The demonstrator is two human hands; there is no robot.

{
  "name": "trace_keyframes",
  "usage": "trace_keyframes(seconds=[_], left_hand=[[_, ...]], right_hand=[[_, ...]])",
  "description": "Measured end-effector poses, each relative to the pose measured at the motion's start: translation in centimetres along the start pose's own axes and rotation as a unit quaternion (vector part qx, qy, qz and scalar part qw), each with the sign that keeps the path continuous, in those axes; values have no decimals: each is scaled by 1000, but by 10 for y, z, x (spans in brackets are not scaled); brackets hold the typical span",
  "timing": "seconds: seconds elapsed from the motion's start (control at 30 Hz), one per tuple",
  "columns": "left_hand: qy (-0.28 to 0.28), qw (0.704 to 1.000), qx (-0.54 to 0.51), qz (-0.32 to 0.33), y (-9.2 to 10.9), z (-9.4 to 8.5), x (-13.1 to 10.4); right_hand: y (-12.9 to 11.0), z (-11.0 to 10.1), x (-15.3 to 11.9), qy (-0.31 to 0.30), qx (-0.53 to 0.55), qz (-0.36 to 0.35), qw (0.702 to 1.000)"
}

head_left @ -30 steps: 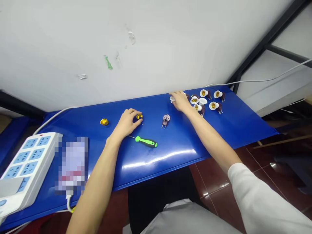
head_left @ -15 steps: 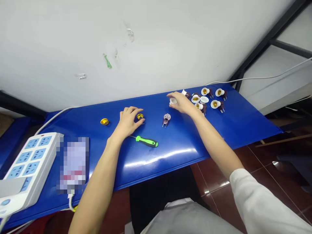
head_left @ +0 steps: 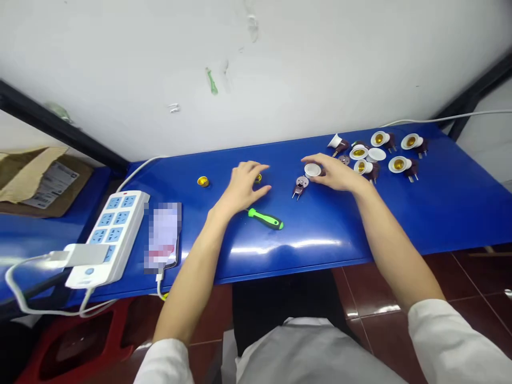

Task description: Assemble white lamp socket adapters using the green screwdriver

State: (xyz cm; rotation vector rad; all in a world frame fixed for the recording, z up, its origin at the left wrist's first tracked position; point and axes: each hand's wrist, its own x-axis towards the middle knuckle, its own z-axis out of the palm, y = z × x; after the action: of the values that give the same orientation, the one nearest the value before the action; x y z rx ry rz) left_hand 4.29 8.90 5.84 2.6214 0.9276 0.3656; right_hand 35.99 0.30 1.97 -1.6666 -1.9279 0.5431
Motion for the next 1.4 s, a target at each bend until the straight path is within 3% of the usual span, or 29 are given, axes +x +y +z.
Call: trace_keyframes(seconds=[0.13,0.23,0.53,0.8,1.4], left_hand=[[-57,989,-62,120,29,12,-5],[-71,983,-63,158,39,19,-7],[-27,989,-11,148,22,24,-1],[-22,988,-9,154,16,23,2],[-30,995,-11,90,16,17,6]], right_hand=[[-11,4,1,0,8,-14,1000],[-23,14,5,3,10,-24,1000],[-45,39,11,-23,20,-58,998],[-47,37,14,-39,22,-56,997],[-48,35,15,-48,29,-56,997]])
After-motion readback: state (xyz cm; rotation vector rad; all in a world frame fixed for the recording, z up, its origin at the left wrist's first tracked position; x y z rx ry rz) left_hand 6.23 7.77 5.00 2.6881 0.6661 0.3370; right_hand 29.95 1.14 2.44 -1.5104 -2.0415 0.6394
